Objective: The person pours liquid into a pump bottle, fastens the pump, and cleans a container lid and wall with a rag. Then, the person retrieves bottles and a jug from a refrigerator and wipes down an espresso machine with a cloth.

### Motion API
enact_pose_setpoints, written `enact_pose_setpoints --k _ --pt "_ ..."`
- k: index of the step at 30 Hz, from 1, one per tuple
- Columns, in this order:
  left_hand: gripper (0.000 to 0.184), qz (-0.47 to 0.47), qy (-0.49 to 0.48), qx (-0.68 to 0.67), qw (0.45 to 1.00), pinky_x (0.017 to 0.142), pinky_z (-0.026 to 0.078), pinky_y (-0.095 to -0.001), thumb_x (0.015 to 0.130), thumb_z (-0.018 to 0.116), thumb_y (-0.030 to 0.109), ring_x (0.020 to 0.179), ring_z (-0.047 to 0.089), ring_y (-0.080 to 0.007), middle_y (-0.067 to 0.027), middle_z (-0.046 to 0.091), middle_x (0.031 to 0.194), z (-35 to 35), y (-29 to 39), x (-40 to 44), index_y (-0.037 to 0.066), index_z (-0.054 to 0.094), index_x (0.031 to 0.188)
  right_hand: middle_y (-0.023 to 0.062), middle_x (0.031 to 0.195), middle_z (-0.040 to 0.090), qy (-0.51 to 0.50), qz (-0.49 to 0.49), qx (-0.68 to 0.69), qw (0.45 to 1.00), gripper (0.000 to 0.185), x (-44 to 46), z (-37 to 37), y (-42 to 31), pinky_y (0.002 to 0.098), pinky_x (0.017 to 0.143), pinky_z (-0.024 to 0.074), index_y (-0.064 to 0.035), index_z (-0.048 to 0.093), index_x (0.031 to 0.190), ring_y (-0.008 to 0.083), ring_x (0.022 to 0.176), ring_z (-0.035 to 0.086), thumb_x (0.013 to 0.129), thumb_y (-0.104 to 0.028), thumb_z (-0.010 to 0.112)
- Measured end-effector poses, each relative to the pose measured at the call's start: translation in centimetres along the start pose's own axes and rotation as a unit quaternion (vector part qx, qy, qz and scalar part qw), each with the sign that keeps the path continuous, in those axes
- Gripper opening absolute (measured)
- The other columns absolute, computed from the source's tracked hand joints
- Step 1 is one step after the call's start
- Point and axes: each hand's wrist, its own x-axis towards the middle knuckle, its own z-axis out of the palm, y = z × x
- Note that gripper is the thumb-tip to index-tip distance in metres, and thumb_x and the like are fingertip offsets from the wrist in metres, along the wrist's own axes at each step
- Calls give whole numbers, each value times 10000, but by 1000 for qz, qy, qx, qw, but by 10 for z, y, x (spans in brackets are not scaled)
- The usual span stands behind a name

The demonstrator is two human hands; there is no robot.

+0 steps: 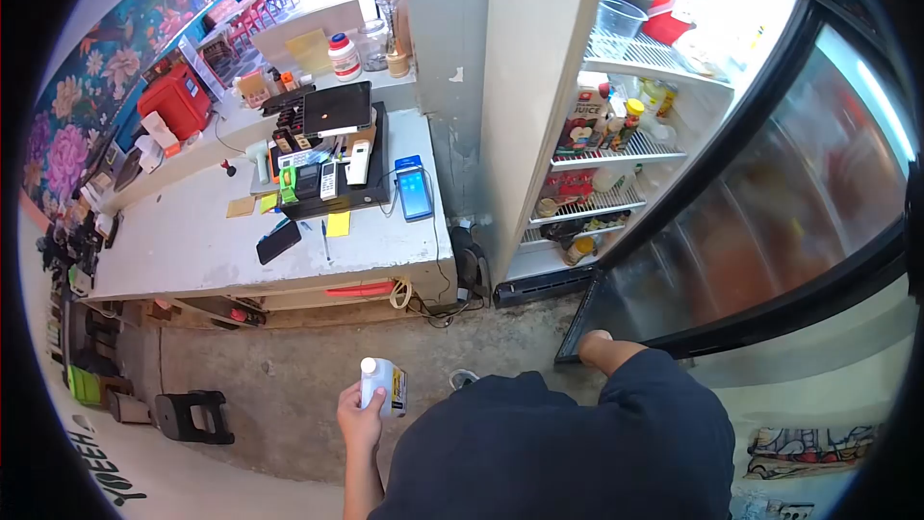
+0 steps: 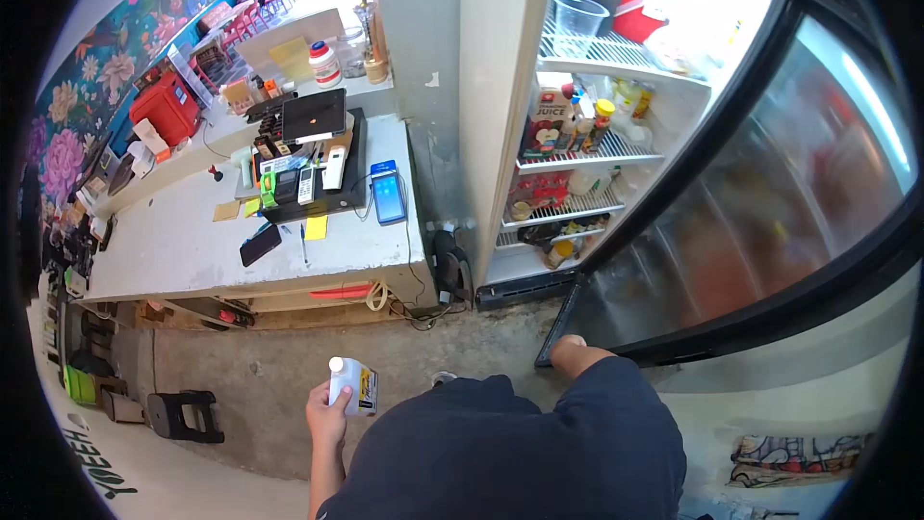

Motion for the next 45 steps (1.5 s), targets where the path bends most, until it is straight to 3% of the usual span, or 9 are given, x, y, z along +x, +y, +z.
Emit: enact_pose_setpoints --k 11,15,22,24,25,31,33,39,45 --pt "300 2 134 -4 991 1075 556 -423 920 915 198 1237 715 -296 -174 773 1300 -92 -5 5 -40 858 1093 135 1079 855 116 -205 -125 964 330 66 -51 -8 560 880 610 -196 920 1014 396 1095 808 695 -109 916" --pt "290 32 202 24 979 1049 570 -416 928 917 210 1196 733 -303 -179 779 1284 -152 -25 6 -33 853 1073 215 1001 822 38 -378 -123 917 188 82 -129 -21 571 839 579 -115 887 974 422 1022 794 879 -248 793" --pt "298 -24 326 -40 944 1018 584 -409 911 936 237 1171 737 -295 -173 780 1264 -291 -55 32 -30 846 1008 232 1048 816 260 -491 -375 742 256 89 -273 -290 557 883 575 -75 865 999 431 1056 780 917 -298 771" --pt "307 -29 331 -21 943 1009 584 -402 913 938 243 1161 737 -288 -173 771 1273 -336 -57 39 -37 834 986 235 1056 815 288 -504 -409 704 268 218 -304 -356 555 890 575 -68 862 1003 433 1061 777 923 -306 767" --pt "321 -27 330 -15 943 999 586 -398 917 939 245 1157 736 -283 -173 763 1290 -360 -54 42 -46 824 988 234 1112 810 227 -386 16 894 346 99 -345 -454 537 927 581 -30 821 1048 438 1101 764 994 -356 719" --pt "305 26 356 12 934 992 589 -395 942 923 235 1157 739 -281 -175 762 1294 -488 -44 84 -48 813 974 41 1035 738 193 -656 214 698 282 -162 -494 -781 344 880 559 -43 728 1228 149 941 674 1129 -307 726" --pt "284 35 355 8 934 990 588 -392 954 913 207 1151 747 -271 -175 769 1309 -527 -44 107 -49 790 947 43 1164 735 58 -666 258 697 377 -226 -521 -836 352 905 552 -57 684 1364 163 1026 670 1079 -274 800" --pt "326 61 337 -104 934 952 592 -361 964 916 225 1117 756 -211 -189 797 1307 -649 -33 191 -56 750 970 133 1623 570 75 -754 145 636 968 -315 -586 -925 439 1169 508 -82 423 1720 262 1437 576 926 -246 951" --pt "267 88 204 -96 970 998 581 -378 993 890 205 1189 729 -202 -185 786 1355 -762 -22 309 -8 735 953 171 1576 601 -60 -775 178 604 1052 -315 -676 -1042 461 1226 479 -34 404 1688 282 1468 575 850 -220 1013"
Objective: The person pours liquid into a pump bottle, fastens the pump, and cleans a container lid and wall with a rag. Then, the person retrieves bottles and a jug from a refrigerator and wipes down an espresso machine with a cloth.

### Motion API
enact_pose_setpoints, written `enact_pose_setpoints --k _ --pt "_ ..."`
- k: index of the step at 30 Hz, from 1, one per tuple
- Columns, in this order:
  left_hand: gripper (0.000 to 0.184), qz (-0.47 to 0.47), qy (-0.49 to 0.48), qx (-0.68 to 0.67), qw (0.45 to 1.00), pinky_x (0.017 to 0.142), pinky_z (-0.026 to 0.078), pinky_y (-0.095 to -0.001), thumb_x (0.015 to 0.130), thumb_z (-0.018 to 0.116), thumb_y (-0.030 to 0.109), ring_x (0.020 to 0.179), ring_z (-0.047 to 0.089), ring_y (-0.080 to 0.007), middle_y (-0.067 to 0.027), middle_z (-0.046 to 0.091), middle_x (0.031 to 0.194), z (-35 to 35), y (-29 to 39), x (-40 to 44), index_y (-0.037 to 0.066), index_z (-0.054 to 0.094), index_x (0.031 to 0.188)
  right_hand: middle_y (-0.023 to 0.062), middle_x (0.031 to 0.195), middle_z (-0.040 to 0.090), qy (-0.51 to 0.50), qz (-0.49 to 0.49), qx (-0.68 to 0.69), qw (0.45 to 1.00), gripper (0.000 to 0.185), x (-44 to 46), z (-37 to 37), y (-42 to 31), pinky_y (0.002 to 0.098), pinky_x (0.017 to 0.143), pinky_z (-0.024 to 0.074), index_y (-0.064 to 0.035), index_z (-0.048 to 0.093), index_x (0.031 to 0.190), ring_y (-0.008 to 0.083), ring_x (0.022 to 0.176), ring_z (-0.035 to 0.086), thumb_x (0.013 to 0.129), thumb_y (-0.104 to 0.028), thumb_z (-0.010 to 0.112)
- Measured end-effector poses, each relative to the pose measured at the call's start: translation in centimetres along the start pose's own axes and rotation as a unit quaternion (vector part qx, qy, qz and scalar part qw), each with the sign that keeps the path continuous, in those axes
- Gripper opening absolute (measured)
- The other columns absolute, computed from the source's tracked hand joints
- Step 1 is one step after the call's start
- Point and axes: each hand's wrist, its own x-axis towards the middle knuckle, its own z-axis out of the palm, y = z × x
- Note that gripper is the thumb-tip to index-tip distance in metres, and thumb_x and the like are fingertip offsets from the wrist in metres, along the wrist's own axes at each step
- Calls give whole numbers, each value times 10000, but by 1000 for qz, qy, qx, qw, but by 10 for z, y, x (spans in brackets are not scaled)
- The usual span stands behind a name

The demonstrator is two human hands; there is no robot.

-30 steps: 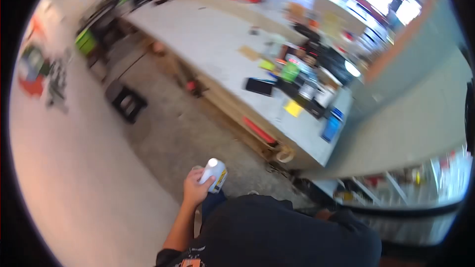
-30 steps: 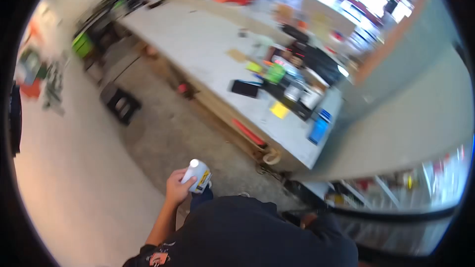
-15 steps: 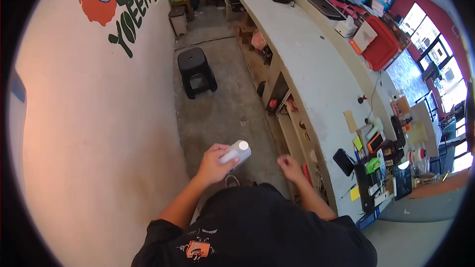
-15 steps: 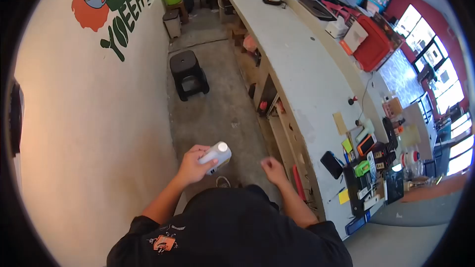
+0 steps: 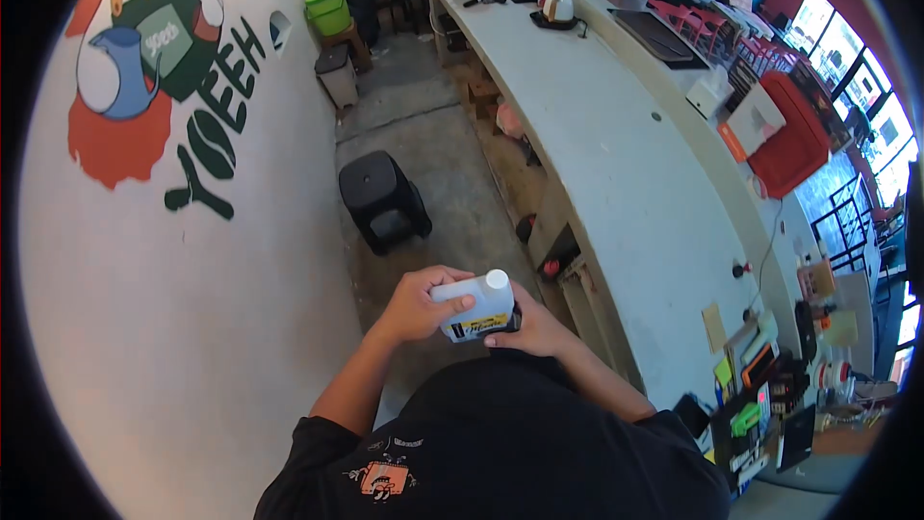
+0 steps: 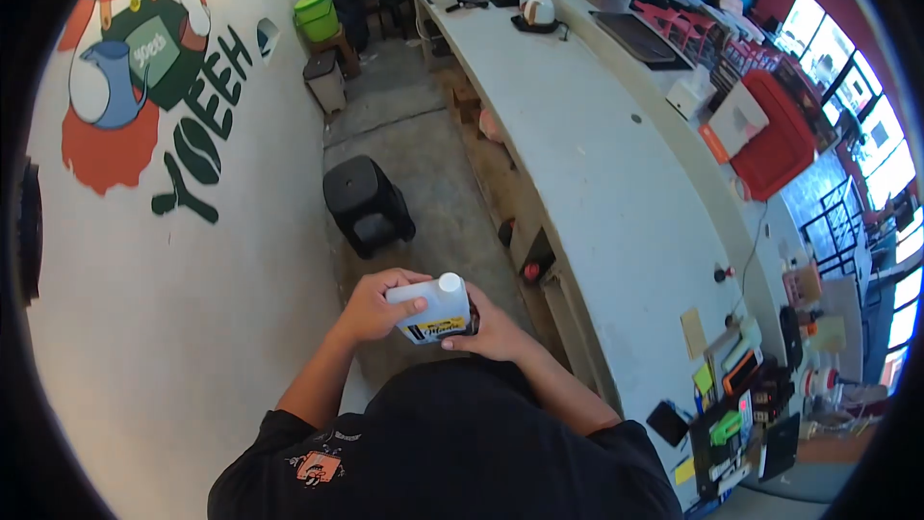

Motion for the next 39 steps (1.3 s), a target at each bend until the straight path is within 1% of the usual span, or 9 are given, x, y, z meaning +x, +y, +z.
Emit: enact_pose_setpoints --k 3,8,10,15,19,25,31,33,39 --pt "278 -29 5 23 999 1016 575 -380 987 896 212 1198 729 -211 -201 789 1347 -23 23 66 -8 739 925 119 1426 693 11 56 10 998 897 71 -40 -21 445 1196 504 -24 520 1558 249 1383 640 839 -203 1026" --pt "538 6 80 -153 985 1085 549 -391 998 899 310 1312 673 -221 -160 718 1429 -76 -22 144 32 653 1388 134 1314 757 -47 38 -13 998 827 194 -101 -44 401 1075 579 -8 573 1518 223 1225 726 855 -222 1018" --pt "801 37 178 -190 965 1123 534 -407 1004 888 387 1369 632 -228 -130 654 1477 -93 -32 166 72 458 1602 137 1312 759 -73 48 -38 995 797 244 -110 -52 393 1061 584 4 582 1503 219 1212 729 876 -244 1007" --pt "805 -53 195 -190 961 1164 521 -445 1038 852 347 1367 636 -240 -134 636 1510 -145 -67 224 44 409 1637 133 1260 767 -76 100 74 989 654 387 -113 -53 384 1020 594 59 616 1402 195 1159 729 976 -322 934" --pt "625 -64 219 -366 902 1128 573 -452 1121 728 328 1335 695 -253 -146 680 1480 -211 -103 292 42 464 1610 108 1230 754 -81 90 -61 991 585 499 -120 -52 368 973 592 30 626 1395 173 1107 711 1089 -441 786" --pt "687 -39 130 -613 778 1069 631 -514 1163 503 606 1276 751 -346 -155 738 1457 -339 -126 416 75 557 1596 123 1344 695 -190 66 115 973 638 635 -166 -112 382 1002 585 31 525 1603 188 1090 707 1199 -463 542" --pt "880 -26 68 -666 742 1052 624 -552 1119 452 724 1332 716 -390 -213 649 1569 -426 -116 553 78 422 1717 139 1462 679 -156 33 148 976 514 733 -193 -150 370 1066 565 -5 527 1662 200 1176 721 1191 -205 574" --pt "912 18 -46 -680 732 1017 631 -579 1112 412 761 1325 709 -431 -205 653 1567 -450 -117 599 81 420 1720 153 1449 684 -135 30 146 980 522 766 -204 -148 380 1070 564 12 521 1656 217 1183 727 1182 -199 580" --pt "780 -29 -48 -717 695 1093 599 -609 1111 475 745 1290 735 -369 -136 734 1441 -520 -153 733 140 590 1590 139 1334 734 -115 42 127 984 538 900 -258 -125 375 1073 551 18 522 1632 225 1190 729 1156 -205 637"
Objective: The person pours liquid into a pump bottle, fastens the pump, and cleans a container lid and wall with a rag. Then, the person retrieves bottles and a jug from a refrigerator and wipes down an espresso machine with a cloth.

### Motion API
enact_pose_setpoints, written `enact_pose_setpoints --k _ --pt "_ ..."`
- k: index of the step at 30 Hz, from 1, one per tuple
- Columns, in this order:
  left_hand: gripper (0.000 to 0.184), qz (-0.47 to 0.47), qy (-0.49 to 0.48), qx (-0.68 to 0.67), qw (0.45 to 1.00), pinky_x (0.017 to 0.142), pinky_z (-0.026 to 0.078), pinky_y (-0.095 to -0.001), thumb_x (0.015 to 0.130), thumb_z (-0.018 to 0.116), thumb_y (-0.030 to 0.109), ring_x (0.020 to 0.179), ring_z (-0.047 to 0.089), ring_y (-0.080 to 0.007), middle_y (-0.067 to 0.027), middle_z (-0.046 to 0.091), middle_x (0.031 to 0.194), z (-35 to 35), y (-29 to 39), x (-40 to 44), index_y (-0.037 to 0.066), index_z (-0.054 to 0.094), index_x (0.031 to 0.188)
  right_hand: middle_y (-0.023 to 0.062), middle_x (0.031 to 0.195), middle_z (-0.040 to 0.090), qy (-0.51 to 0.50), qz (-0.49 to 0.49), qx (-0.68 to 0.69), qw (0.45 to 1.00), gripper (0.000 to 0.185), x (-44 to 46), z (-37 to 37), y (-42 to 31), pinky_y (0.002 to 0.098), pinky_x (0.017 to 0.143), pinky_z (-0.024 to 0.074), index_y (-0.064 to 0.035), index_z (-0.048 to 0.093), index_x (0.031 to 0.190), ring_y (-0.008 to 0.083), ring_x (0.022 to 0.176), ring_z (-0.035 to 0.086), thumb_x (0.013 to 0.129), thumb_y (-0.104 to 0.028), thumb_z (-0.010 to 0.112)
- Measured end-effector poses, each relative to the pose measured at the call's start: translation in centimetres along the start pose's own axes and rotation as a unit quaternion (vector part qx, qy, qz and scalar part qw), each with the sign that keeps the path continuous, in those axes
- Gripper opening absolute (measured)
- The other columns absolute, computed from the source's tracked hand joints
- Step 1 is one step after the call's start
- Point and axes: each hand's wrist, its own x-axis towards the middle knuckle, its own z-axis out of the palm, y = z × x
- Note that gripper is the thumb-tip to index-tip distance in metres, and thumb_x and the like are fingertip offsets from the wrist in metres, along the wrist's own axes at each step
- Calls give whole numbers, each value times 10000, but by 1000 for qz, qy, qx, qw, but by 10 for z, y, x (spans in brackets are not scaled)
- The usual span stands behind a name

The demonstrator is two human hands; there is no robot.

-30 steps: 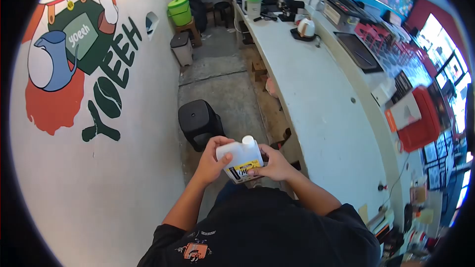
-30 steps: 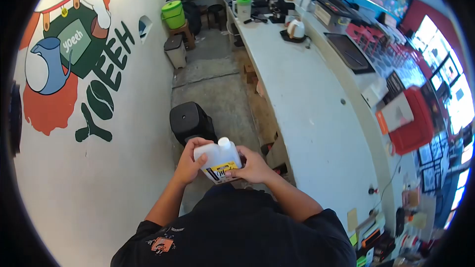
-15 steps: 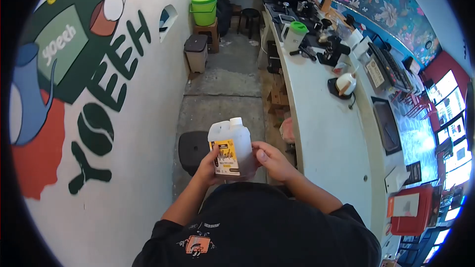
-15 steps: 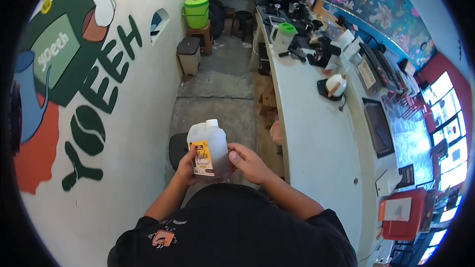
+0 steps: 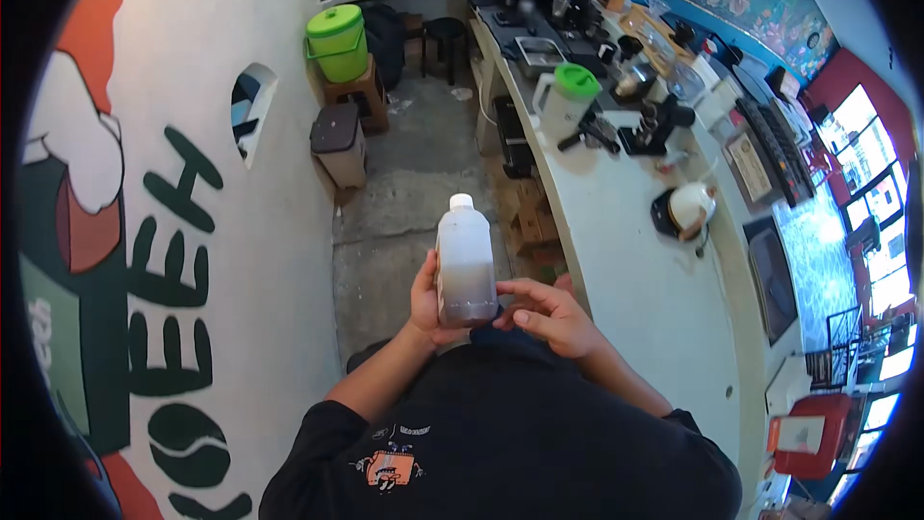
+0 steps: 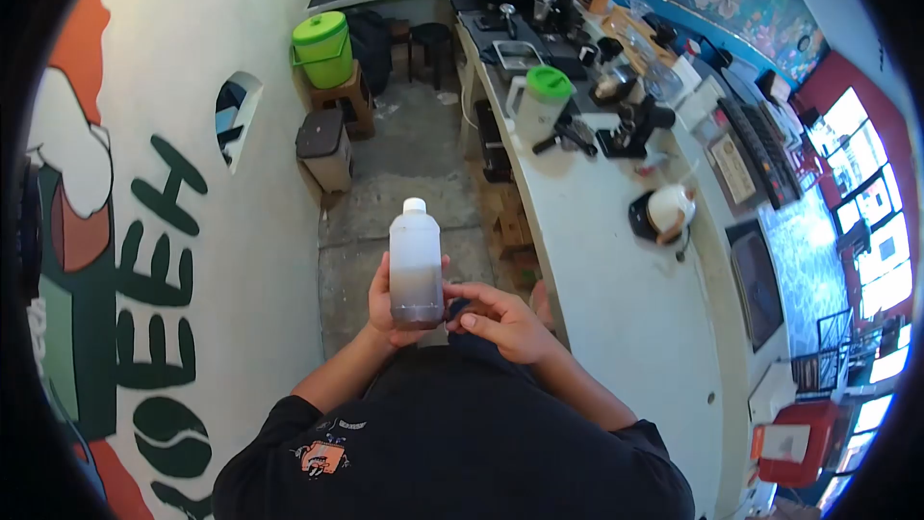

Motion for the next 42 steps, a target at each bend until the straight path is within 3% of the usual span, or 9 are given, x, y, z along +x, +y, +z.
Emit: enact_pose_setpoints --k 8,10,11,12,14,18,27,39,42 --pt "774 111 165 143 970 1093 617 -547 1127 495 709 1261 755 -335 -137 738 1433 -24 172 142 82 577 1573 123 1358 699 -18 48 -9 999 653 242 -129 -37 378 1061 553 7 529 1552 202 1215 692 1091 -381 782" --pt "766 167 164 284 930 1088 630 -505 1130 506 691 1269 759 -319 -138 752 1410 -28 217 164 63 573 1564 146 1405 678 -65 68 -151 984 765 302 -144 -55 388 1056 566 17 515 1545 214 1213 689 1041 -461 835" --pt "635 195 163 293 922 1017 641 -414 1125 651 560 1201 769 -235 -113 759 1369 -28 238 172 51 582 1499 146 1405 678 -74 72 -152 983 765 331 -147 -64 388 1056 566 17 515 1545 214 1213 689 1041 -461 835" --pt "635 203 169 289 920 1017 641 -414 1125 651 560 1201 769 -235 -113 759 1369 -29 256 179 51 582 1499 155 1407 684 -79 83 -191 975 785 359 -147 -73 399 1064 571 20 513 1541 227 1227 691 1022 -455 859" --pt "594 275 236 424 830 991 626 -380 1102 743 480 1144 756 -199 -105 760 1303 -34 292 193 32 592 1463 165 1408 690 -95 96 -232 963 805 416 -149 -78 410 1073 575 24 511 1536 240 1241 693 1003 -450 883" --pt "621 305 287 489 765 1038 584 -376 1069 819 389 1207 701 -192 -116 721 1332 -39 363 228 12 547 1480 203 1370 742 -85 77 -131 985 814 529 -171 -35 426 1099 571 39 563 1486 277 1249 725 920 -381 969" --pt "648 181 201 469 841 1077 571 -388 1102 776 354 1269 677 -208 -123 692 1388 -73 589 371 26 460 1564 147 1285 779 12 36 -136 990 646 736 -222 -89 384 1047 590 32 638 1400 201 1178 742 925 -261 964" --pt "739 25 49 615 787 1118 538 -397 977 918 197 1305 653 -195 -89 695 1394 -52 782 625 38 488 1557 129 1315 749 195 -34 -94 976 661 900 -364 -113 399 1086 565 9 618 1454 211 1240 706 926 -194 960" --pt "766 31 38 690 722 1113 541 -390 915 971 177 1277 667 -186 -80 710 1352 -64 819 703 40 520 1518 135 1370 726 232 -49 -73 969 699 957 -421 -109 409 1117 549 -1 602 1502 221 1289 687 924 -174 955"
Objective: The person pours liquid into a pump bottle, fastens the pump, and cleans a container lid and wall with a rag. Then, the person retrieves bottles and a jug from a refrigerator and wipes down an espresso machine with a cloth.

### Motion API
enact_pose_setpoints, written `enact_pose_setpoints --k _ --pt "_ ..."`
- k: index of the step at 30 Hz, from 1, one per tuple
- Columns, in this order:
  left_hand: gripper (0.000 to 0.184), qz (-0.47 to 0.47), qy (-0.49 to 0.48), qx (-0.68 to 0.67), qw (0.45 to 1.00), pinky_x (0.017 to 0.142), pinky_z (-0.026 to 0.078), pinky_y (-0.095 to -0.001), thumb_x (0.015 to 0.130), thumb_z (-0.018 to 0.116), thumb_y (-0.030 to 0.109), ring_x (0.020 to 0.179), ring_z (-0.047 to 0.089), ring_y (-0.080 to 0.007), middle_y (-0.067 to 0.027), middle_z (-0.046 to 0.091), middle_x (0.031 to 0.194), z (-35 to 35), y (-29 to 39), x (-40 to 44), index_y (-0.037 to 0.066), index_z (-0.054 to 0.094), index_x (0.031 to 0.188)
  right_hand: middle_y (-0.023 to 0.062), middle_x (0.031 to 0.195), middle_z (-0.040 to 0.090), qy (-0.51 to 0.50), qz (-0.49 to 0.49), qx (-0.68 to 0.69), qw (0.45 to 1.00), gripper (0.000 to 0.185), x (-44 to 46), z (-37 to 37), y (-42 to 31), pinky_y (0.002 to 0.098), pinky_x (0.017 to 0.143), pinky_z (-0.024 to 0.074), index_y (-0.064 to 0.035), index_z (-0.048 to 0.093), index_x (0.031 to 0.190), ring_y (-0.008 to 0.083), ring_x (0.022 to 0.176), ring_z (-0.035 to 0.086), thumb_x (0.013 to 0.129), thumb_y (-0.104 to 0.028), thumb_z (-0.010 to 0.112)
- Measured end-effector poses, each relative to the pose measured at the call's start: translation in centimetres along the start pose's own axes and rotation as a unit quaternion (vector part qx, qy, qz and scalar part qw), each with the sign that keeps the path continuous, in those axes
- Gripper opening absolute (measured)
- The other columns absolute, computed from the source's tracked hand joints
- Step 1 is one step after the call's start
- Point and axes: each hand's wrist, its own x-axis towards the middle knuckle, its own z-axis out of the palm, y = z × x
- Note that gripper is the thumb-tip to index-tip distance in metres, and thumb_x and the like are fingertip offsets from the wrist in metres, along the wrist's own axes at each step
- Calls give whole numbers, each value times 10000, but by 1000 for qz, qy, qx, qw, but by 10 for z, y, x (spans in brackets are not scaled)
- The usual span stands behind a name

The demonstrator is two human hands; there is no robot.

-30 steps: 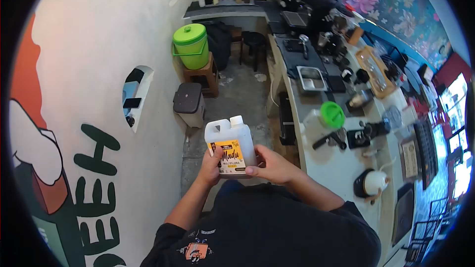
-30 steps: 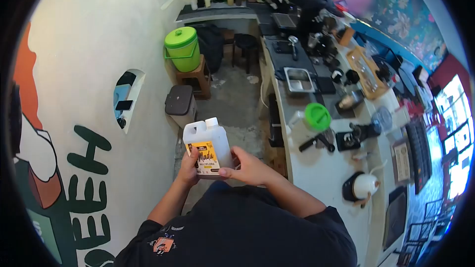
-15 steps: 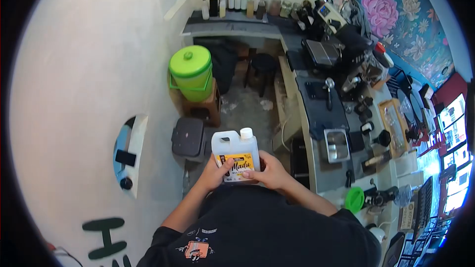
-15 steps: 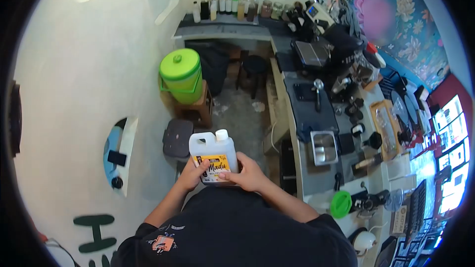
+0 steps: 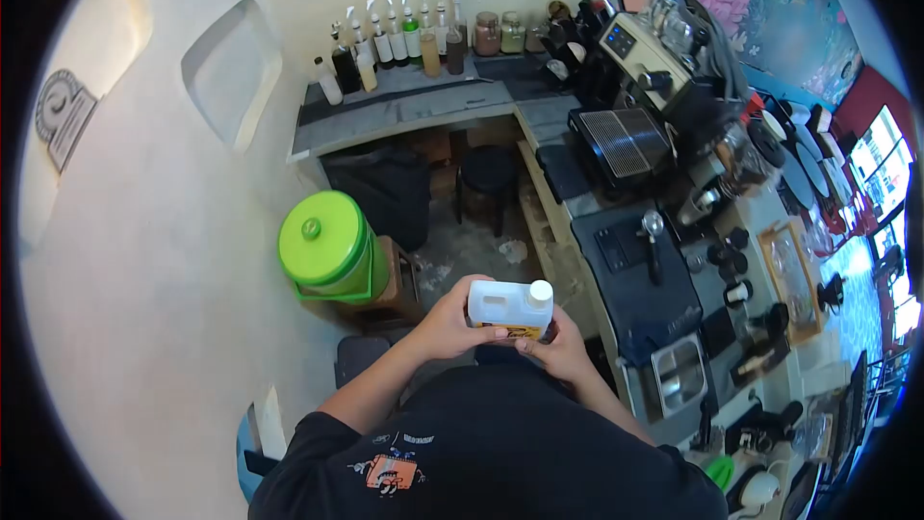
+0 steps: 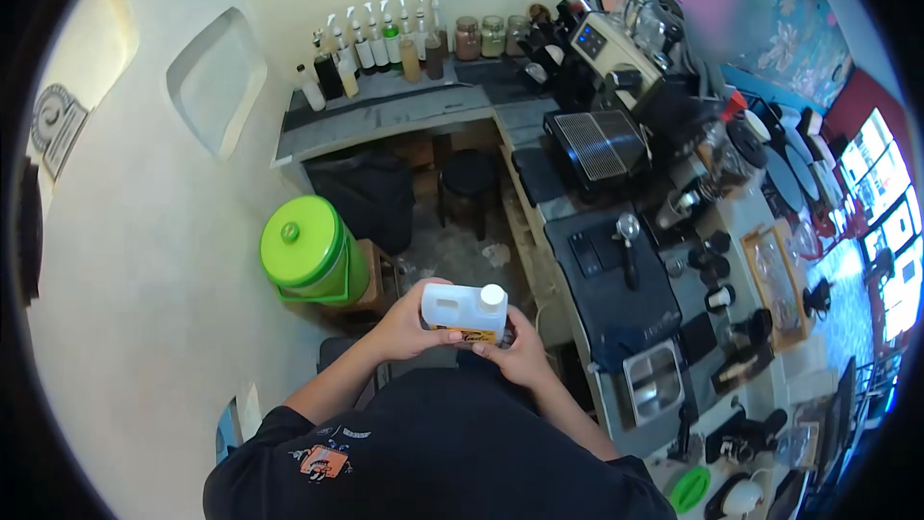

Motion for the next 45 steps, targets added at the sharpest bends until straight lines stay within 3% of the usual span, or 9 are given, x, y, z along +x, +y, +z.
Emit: enact_pose_setpoints --k 12,24,30,32,33,35,36,40,45 --pt "740 -58 374 106 920 1057 601 -414 861 990 114 1209 711 -220 -142 711 1295 -175 -37 213 7 496 1401 179 1585 607 -33 33 -200 979 684 293 -64 -24 380 1040 576 -43 591 1592 276 1305 683 1014 -291 859" --pt "765 -105 678 22 727 1022 591 -451 830 1021 166 1210 706 -310 -231 674 1329 -445 -145 359 -87 509 1340 156 1174 780 30 170 -153 973 604 433 -114 -2 345 895 603 -37 636 1543 182 1058 733 1037 -294 845" --pt "711 -112 708 17 697 1020 611 -470 829 1005 127 1190 737 -362 -232 725 1306 -602 -211 450 -85 549 1332 158 1162 800 92 150 -208 962 638 513 -113 -14 360 895 611 -46 621 1558 218 1039 768 1035 -335 843" --pt "724 36 707 -100 699 1029 612 -513 836 1000 147 1176 729 -384 -253 721 1332 -631 -246 477 -105 582 1371 158 1177 802 110 133 -243 955 648 538 -108 -27 375 918 617 -54 626 1556 238 1046 782 1035 -377 834" --pt "560 -114 713 33 691 1007 636 -481 930 905 81 1126 752 -359 -222 750 1294 -624 -207 488 -119 625 1372 162 1192 801 117 154 -213 958 650 547 -106 -33 382 931 619 -58 633 1552 248 1059 786 1034 -395 830" --pt "744 -115 713 43 691 991 651 -492 904 967 285 1106 757 -402 -269 747 1286 -655 -252 495 -167 587 1358 182 1225 793 137 207 -155 956 639 558 -97 -57 384 973 609 -51 650 1536 261 1112 780 1028 -393 834" --pt "901 -270 725 137 619 987 653 -524 837 1011 421 1096 767 -448 -326 748 1254 -677 -260 495 -194 573 1328 182 1225 793 177 211 -150 949 639 556 -95 -60 384 973 609 -51 650 1536 261 1112 780 1028 -393 834" --pt "1120 -208 710 244 627 1005 633 -554 772 1001 636 1129 766 -498 -374 747 1234 -706 -306 488 -203 527 1343 196 1333 772 189 220 -205 935 650 538 -106 -45 400 1044 591 -47 640 1543 278 1201 763 1033 -405 825" --pt "675 -92 780 352 509 823 607 -548 865 944 407 947 733 -424 -315 722 1026 -675 -339 508 -133 629 1118 156 1402 749 246 236 -166 925 629 490 -120 -15 382 1065 582 -42 632 1557 238 1188 757 1058 -378 815"
